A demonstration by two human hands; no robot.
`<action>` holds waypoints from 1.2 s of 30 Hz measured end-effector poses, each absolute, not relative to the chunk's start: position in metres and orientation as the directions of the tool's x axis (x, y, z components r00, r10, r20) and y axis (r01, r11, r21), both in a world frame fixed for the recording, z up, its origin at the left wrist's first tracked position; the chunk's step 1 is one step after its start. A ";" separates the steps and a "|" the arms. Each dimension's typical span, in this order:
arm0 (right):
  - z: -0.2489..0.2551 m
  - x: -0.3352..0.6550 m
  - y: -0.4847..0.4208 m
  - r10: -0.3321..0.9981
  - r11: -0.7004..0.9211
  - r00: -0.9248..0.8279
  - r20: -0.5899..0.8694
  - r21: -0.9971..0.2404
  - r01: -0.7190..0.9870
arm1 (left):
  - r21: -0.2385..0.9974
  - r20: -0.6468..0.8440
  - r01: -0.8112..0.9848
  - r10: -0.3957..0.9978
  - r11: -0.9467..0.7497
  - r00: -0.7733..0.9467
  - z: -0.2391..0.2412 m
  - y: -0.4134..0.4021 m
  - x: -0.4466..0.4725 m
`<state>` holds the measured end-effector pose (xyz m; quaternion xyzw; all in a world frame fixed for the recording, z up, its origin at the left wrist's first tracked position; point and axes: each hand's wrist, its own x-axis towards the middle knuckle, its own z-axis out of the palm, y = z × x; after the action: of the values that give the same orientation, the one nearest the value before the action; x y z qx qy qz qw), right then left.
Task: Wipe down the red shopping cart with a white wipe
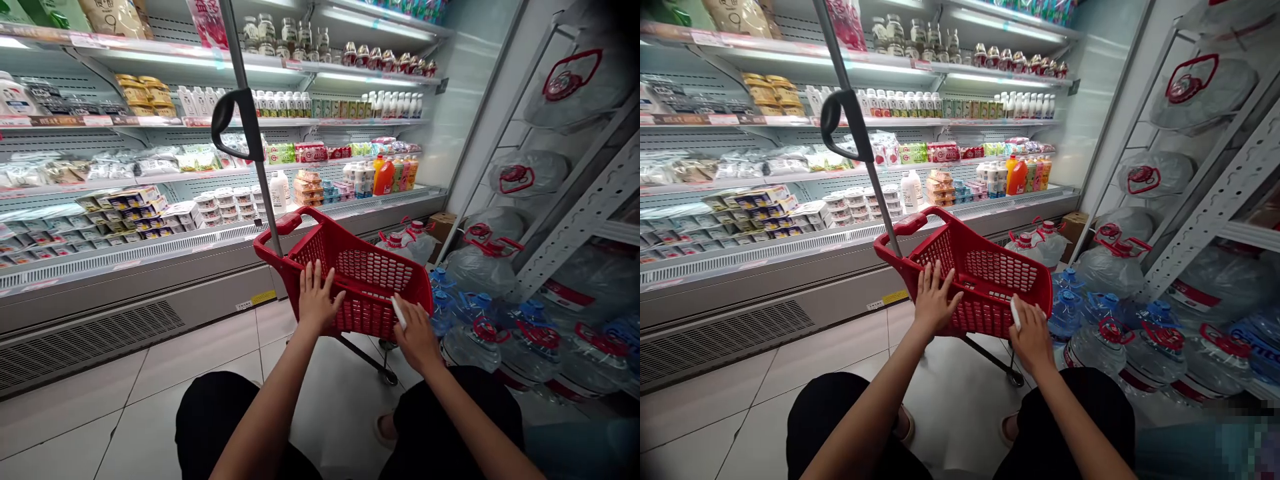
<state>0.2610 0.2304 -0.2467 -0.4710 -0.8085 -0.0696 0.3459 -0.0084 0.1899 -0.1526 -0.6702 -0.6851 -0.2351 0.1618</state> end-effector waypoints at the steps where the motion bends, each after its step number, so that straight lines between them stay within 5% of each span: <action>1: -0.243 0.246 0.224 0.699 0.576 -0.358 0.618 -0.191 0.794 | 0.126 0.518 0.992 0.854 -0.016 -0.052 -0.158 0.192 0.002; 17: -0.230 0.246 0.136 0.493 0.842 -0.749 0.442 -0.026 0.539 | 0.236 0.408 0.959 0.879 0.159 -0.246 -0.185 0.184 0.010; 28: -0.247 0.283 0.261 0.641 0.700 -0.584 0.498 -0.068 0.711 | 0.138 0.506 0.990 0.858 0.024 -0.091 -0.199 0.160 0.039; 36: -0.251 0.229 0.180 0.561 0.805 -0.639 0.526 -0.168 0.569 | 0.085 0.493 0.996 0.870 -0.041 -0.006 -0.198 0.154 0.026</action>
<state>0.2289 0.1802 -0.2514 -0.3119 -0.9053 -0.0067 0.2882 0.0263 0.1542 -0.1983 -0.6892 -0.6766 -0.2131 0.1476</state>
